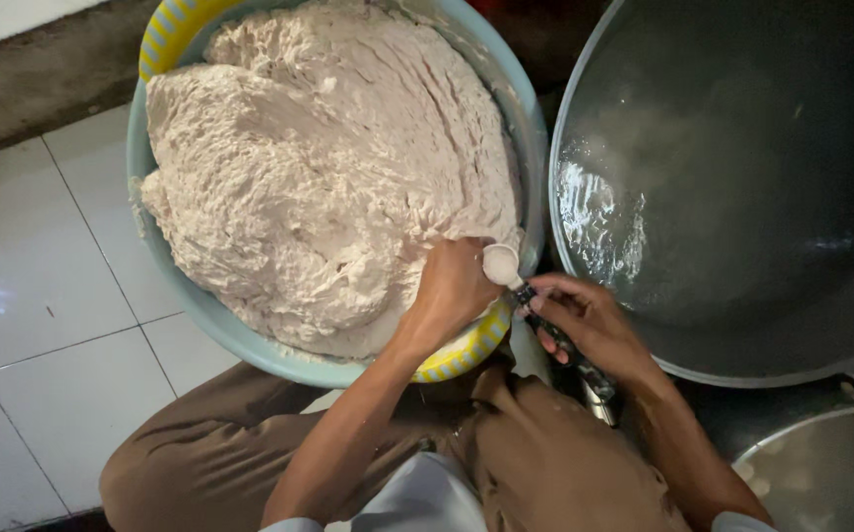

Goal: The person sits on the floor beside a large basin of dough and a water-filled basin. They scoop dough with a small scoop, dip the scoop in water, shape a dough ball by hand, and drop the ball into the water basin, repeating this cycle continuously.

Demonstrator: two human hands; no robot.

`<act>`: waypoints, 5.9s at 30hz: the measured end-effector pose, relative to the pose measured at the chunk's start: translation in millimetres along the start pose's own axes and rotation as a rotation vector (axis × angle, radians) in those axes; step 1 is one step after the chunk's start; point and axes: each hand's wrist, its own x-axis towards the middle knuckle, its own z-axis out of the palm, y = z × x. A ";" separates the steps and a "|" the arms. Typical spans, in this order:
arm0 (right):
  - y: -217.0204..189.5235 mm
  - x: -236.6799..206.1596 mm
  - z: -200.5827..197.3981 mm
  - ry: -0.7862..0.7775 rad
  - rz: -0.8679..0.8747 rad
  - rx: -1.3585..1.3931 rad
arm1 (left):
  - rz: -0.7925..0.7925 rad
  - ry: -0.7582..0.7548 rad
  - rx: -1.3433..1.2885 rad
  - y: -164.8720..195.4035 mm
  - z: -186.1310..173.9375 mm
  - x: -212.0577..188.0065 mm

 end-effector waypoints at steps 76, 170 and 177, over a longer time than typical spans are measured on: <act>-4.7 54.8 -137.4 0.672 -0.536 -1.007 | 0.164 0.204 0.389 -43.5 2.9 -17.8; -13.3 41.3 -115.1 0.573 -0.313 -0.943 | 0.102 0.206 0.465 -37.1 13.1 -28.5; -16.9 46.7 -111.9 0.576 -0.432 -0.977 | 0.304 0.329 0.120 -35.6 0.2 -25.6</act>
